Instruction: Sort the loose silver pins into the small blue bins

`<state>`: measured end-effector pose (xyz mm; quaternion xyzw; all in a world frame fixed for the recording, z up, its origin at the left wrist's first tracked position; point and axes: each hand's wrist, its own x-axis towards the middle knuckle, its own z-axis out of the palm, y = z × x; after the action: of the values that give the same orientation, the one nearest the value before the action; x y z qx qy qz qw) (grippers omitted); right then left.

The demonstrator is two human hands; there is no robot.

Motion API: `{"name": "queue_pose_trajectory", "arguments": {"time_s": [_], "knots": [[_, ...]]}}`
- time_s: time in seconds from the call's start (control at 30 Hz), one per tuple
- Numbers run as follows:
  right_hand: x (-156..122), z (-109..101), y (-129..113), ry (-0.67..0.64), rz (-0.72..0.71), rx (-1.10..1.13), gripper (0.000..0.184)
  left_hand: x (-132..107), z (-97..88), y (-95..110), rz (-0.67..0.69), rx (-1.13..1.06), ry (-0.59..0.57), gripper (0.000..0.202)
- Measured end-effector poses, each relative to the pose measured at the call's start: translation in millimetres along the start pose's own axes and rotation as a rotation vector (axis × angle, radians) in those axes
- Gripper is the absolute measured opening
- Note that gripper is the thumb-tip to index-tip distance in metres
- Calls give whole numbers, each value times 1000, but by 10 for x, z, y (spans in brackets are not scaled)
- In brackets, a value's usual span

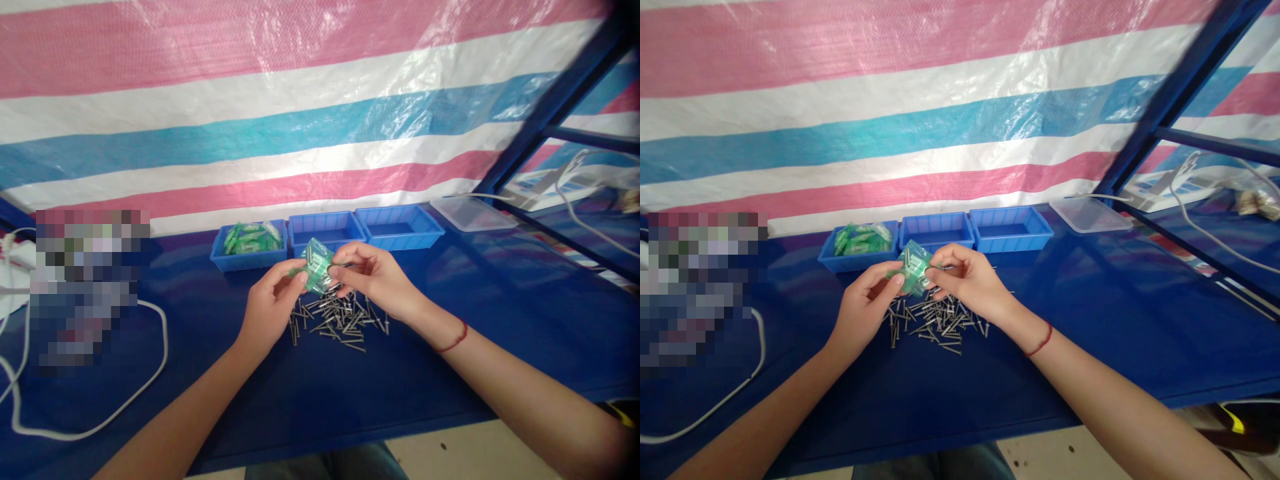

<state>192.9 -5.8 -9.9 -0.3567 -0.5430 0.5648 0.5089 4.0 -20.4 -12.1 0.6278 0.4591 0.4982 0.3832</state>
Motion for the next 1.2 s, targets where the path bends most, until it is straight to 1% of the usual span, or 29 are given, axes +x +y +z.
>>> {"name": "queue_pose_trajectory", "arguments": {"time_s": [0.2, 0.27, 0.33, 0.4, 0.5, 0.53, 0.6, 0.67, 0.77, 0.83, 0.87, 0.97, 1.03, 1.13, 1.2], "knots": [[-20, 50, 9, 53, -41, -61, 25, 8, 26, -65, -47, -58, 14, 43], [-22, 63, 11, 66, -44, -72, 26, 27, 14, -75, -52, -34, 10, 44], [-20, 66, 5, 69, -24, -76, 28, 76, -43, -75, -27, 13, 32, 42], [-15, 58, -14, 73, -9, -81, 32, 163, -166, -70, 32, 96, 111, 41], [-6, 37, -47, 94, -25, -104, 35, 336, -464, -73, 163, 229, 315, 41], [-5, 31, -54, 102, -33, -112, 35, 394, -576, -80, 202, 299, 384, 41], [-4, 25, -54, 106, -43, -126, 34, 493, -779, -108, 244, 505, 439, 39], [-5, 27, -39, 94, -43, -136, 33, 567, -919, -154, 268, 692, 419, 36], [-6, 36, -2, 74, -32, -146, 32, 638, -990, -245, 271, 856, 278, 34], [-3, 39, 23, 68, -27, -155, 31, 666, -972, -298, 289, 938, 221, 34], [0, 40, 34, 65, -25, -161, 31, 675, -955, -317, 300, 973, 220, 34], [8, 39, 66, 53, -17, -181, 31, 674, -897, -335, 327, 1042, 273, 35], [10, 39, 84, 41, -9, -192, 31, 654, -858, -319, 354, 1066, 265, 39], [4, 45, 109, 30, -3, -206, 29, 607, -793, -281, 387, 1107, 167, 43], [-1, 50, 122, 27, -4, -217, 29, 579, -750, -265, 373, 1146, 84, 40]]}}
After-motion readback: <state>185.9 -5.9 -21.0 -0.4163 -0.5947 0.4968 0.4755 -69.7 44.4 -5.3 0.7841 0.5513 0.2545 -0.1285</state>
